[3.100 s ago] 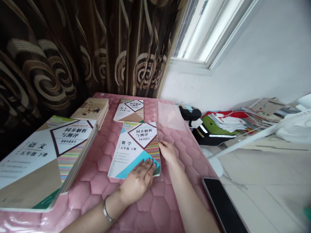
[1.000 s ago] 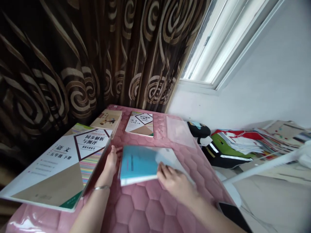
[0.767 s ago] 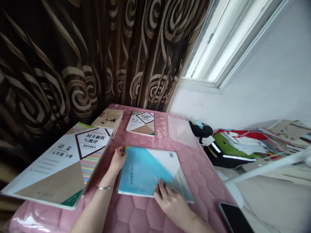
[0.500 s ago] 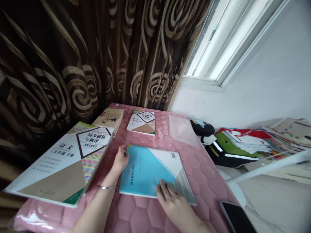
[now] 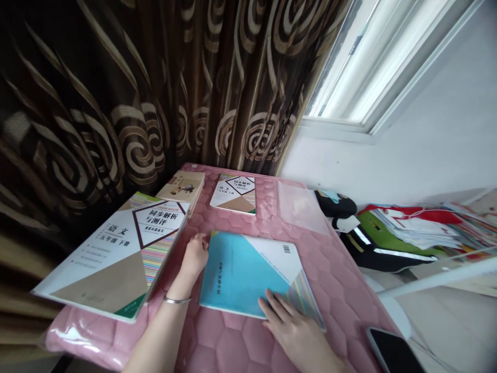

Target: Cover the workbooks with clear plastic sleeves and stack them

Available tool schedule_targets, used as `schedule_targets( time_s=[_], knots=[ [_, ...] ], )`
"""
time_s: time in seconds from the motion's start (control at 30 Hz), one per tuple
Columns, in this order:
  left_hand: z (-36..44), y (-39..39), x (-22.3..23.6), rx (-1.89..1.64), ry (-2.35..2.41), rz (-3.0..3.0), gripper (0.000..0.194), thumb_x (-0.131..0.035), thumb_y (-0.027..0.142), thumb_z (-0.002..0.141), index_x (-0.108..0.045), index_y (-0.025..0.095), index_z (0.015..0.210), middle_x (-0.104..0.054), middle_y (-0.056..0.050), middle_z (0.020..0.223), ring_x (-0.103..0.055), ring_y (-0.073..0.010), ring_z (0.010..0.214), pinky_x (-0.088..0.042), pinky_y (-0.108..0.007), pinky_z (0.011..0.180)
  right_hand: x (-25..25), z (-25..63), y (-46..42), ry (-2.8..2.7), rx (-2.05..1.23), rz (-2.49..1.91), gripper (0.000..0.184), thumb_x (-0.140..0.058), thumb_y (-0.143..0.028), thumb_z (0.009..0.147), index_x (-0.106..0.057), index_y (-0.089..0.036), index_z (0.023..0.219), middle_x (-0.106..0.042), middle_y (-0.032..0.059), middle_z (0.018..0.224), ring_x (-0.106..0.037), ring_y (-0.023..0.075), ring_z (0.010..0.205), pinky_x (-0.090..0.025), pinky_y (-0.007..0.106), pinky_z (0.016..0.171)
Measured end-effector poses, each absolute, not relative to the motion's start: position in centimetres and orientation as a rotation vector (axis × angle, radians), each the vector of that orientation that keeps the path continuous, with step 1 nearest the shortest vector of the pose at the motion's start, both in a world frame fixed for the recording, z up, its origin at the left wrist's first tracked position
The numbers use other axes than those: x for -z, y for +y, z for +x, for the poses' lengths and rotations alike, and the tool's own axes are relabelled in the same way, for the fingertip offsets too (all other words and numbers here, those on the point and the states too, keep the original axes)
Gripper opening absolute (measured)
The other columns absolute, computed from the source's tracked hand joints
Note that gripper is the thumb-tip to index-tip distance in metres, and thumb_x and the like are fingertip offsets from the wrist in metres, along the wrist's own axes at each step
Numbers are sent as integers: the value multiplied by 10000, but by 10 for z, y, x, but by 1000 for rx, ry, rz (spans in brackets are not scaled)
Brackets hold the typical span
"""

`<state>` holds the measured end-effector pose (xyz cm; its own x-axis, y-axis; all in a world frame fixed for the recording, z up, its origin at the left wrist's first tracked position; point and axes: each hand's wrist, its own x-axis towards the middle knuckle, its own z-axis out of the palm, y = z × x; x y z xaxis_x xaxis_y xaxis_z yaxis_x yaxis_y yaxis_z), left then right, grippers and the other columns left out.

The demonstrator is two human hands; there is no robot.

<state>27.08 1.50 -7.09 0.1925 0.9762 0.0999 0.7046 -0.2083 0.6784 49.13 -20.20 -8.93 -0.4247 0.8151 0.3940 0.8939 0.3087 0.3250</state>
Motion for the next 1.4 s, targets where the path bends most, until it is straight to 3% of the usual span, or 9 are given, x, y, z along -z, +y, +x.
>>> schedule_targets(
  time_s=[0.2,0.6,0.7,0.8,0.93,1.1,1.27,1.4],
  knots=[
    [275,9,66,-733,1567,1998,301,-587,3,778,-645,122,1049,-695,-92,898,-650,-163,850,-461,-272,809,86,493,-204,-2344,626,-1591,251,-475,-249,943,-677,-219,1089,-699,61,1151,-665,179,998,-528,257,784],
    [273,11,61,-739,1574,1960,335,-660,59,743,-621,142,1065,-682,-5,739,-659,-139,738,-459,-226,717,78,492,-198,-2291,416,-1583,323,-438,-15,839,-667,-220,939,-735,2,1042,-672,144,974,-500,233,770],
    [272,12,63,-729,1572,1933,245,-608,100,809,-614,143,1051,-678,-7,720,-664,-141,713,-455,-226,688,59,496,-193,-2402,306,-1653,314,-450,25,782,-633,-217,862,-743,-9,857,-688,130,755,-462,220,621],
    [272,15,66,-744,1590,1924,211,-441,113,910,-618,138,1021,-678,-26,706,-665,-139,686,-461,-236,677,17,506,-178,-2500,129,-1770,225,-470,-56,823,-593,-229,749,-672,-36,636,-615,121,548,-357,225,504],
    [273,17,70,-757,1621,1989,213,-460,74,872,-647,130,959,-699,-84,827,-676,-180,804,-476,-275,750,-52,525,-136,-2356,151,-1917,277,-400,-183,922,-619,-227,759,-676,-15,668,-615,124,607,-322,226,553],
    [278,12,73,-774,1562,2087,226,-567,118,812,-668,125,1014,-673,-112,930,-654,-208,861,-487,-308,812,-109,543,-58,-2119,323,-2113,307,-381,-260,936,-676,-205,872,-710,22,808,-616,162,735,-347,243,635],
    [285,7,76,-759,1530,2154,300,-594,115,772,-668,134,1062,-660,-114,992,-642,-223,918,-487,-322,866,-121,554,12,-2060,434,-2231,300,-425,-168,891,-708,-172,792,-723,70,920,-600,198,951,-374,276,855],
    [290,9,79,-734,1482,2155,295,-569,122,793,-670,146,1069,-665,-121,1023,-643,-226,927,-488,-334,883,-105,563,52,-1839,310,-2426,297,-451,-111,857,-723,-158,968,-707,123,1055,-639,210,980,-427,284,845]
  ],
)
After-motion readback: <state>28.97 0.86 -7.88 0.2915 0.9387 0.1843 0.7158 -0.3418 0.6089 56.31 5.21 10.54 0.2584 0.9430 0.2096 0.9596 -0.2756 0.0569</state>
